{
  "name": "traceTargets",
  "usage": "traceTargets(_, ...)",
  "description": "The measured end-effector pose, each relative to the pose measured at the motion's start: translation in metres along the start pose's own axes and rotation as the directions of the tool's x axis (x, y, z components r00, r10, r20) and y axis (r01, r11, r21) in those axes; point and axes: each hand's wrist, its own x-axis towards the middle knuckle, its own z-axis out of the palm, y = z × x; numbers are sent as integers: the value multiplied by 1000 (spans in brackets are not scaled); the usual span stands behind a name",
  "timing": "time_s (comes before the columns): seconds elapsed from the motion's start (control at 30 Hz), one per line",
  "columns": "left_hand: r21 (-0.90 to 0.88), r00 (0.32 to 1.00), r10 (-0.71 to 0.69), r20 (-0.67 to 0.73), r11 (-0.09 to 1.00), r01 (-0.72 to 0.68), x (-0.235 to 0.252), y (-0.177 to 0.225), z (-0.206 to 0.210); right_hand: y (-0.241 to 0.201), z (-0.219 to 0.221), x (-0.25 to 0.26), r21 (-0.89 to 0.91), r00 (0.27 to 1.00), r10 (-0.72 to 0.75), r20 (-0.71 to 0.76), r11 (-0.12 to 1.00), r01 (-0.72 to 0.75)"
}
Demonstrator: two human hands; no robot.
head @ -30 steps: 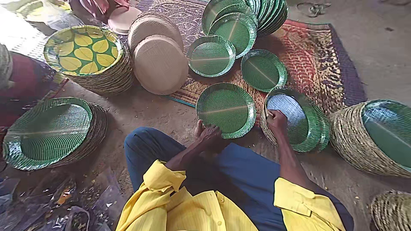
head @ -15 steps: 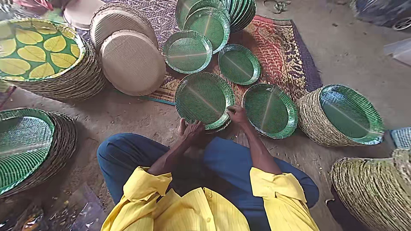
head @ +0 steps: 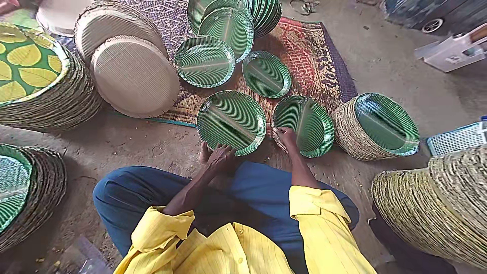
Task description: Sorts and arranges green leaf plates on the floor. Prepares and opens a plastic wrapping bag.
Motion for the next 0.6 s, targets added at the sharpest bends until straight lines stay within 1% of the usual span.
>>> traceTargets(0.07, 16, 999, -5, 40, 1000, 4, 1, 2, 2, -2, -3, -2, 5, 1000, 16, 2, 1000, -16)
traceTargets(0.13, 29, 999, -3, 34, 1000, 2, 2, 3, 7, -13, -11, -10, -17, 998, 69, -1, 997, -69)
traceTargets(0.2, 20, 1000, -16, 25, 1000, 15, -1, 2, 8, -22, -14, -14, -38, 996, 83, -18, 996, -84)
traceTargets(0.3, 15, 998, -41, 50, 999, 40, -4, 2, 5, -32, -18, -15, -24, 990, 66, -128, 997, -70)
traceTargets(0.33, 10, 999, -31, 25, 999, 31, -4, 2, 4, -39, -21, -16, -25, 983, 16, -184, 999, -21)
traceTargets(0.37, 1, 999, -13, -39, 1000, 13, -4, 2, 4, -48, -23, -18, -38, 969, -75, -236, 997, 68)
traceTargets(0.4, -12, 992, 16, -127, 1000, -17, -6, 3, 3, -57, -23, -22, -50, 941, -200, -272, 980, 193)
traceTargets(0.43, -25, 972, 54, -230, 998, -61, -7, 6, 1, -67, -19, -29, -58, 891, -347, -294, 937, 345)
traceTargets(0.5, -8, 895, 120, -430, 991, -136, -6, 8, -3, -87, 2, -42, -47, 744, -606, -280, 783, 620)
traceTargets(0.53, 23, 850, 144, -506, 988, -153, -6, 8, -5, -95, 21, -50, -18, 688, -690, -226, 709, 705)
traceTargets(0.57, 47, 826, 154, -543, 987, -153, -7, 8, -7, -105, 38, -64, 10, 665, -737, -121, 669, 743)
traceTargets(0.6, 65, 822, 155, -548, 988, -143, -9, 9, -10, -116, 48, -83, 9, 683, -727, 66, 685, 729)
